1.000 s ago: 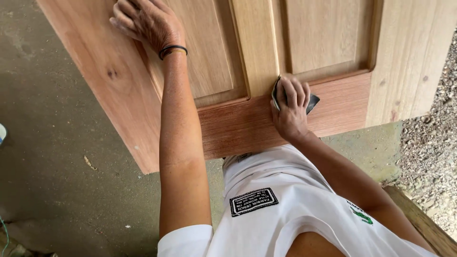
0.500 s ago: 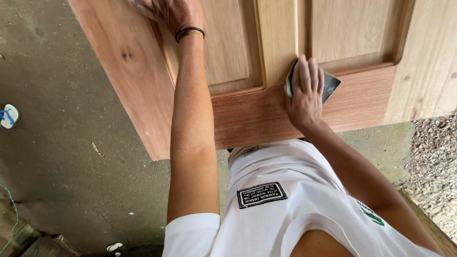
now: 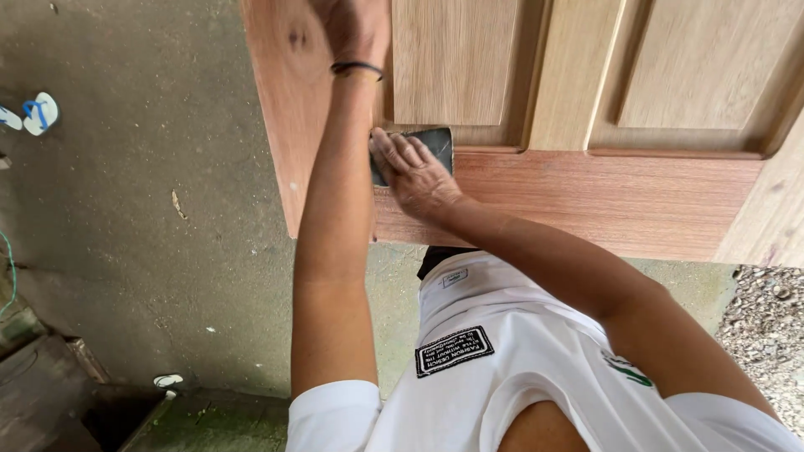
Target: Sanding a wooden door with a hand sanding block to smooth the surface
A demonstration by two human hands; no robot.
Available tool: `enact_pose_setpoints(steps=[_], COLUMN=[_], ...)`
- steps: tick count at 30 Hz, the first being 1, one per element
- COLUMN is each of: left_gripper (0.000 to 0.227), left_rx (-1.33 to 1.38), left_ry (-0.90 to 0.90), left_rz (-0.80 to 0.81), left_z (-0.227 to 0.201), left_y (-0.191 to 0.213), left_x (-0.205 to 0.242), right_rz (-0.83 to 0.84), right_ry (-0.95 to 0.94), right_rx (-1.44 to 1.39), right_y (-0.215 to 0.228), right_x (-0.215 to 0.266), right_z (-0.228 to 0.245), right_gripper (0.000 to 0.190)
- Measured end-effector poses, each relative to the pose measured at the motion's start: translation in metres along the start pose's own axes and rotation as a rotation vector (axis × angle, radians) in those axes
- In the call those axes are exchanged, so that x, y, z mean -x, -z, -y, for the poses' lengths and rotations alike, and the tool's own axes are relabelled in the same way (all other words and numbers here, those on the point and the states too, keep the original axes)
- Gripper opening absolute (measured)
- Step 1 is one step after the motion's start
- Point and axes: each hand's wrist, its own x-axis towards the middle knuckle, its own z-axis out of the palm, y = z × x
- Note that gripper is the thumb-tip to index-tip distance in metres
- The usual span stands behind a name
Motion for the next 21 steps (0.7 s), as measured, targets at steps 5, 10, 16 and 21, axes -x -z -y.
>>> enact_pose_setpoints(steps=[5, 10, 16, 21], left_gripper=[0.021, 0.019, 0.027, 0.024], left_rx=[0.095, 0.058, 0.074, 0.062], left_ry=[-0.009, 0.030, -0.097, -0.066], left_rz=[0.007, -0.041, -0.108, -0.135], left_z=[0.013, 0.007, 0.012, 0.014], left_y=[0.019, 0.032, 0.024, 0.026], left_x=[0.023, 0.024, 0.024, 0.023], right_rz=[0.511, 0.158, 0.295, 0.214], right_ry=[-0.233, -0.181, -0.143, -0.619], right_rx=[-0.158, 0.027, -0.030, -0.185], right_y=[0.071, 0.082, 0.044, 0.084], right_x=[0.065, 0.073, 0.048, 0.147], right_z=[-0.055, -0.061, -0.034, -0.073], right_gripper=[0.065, 0.051, 0.062, 0.076])
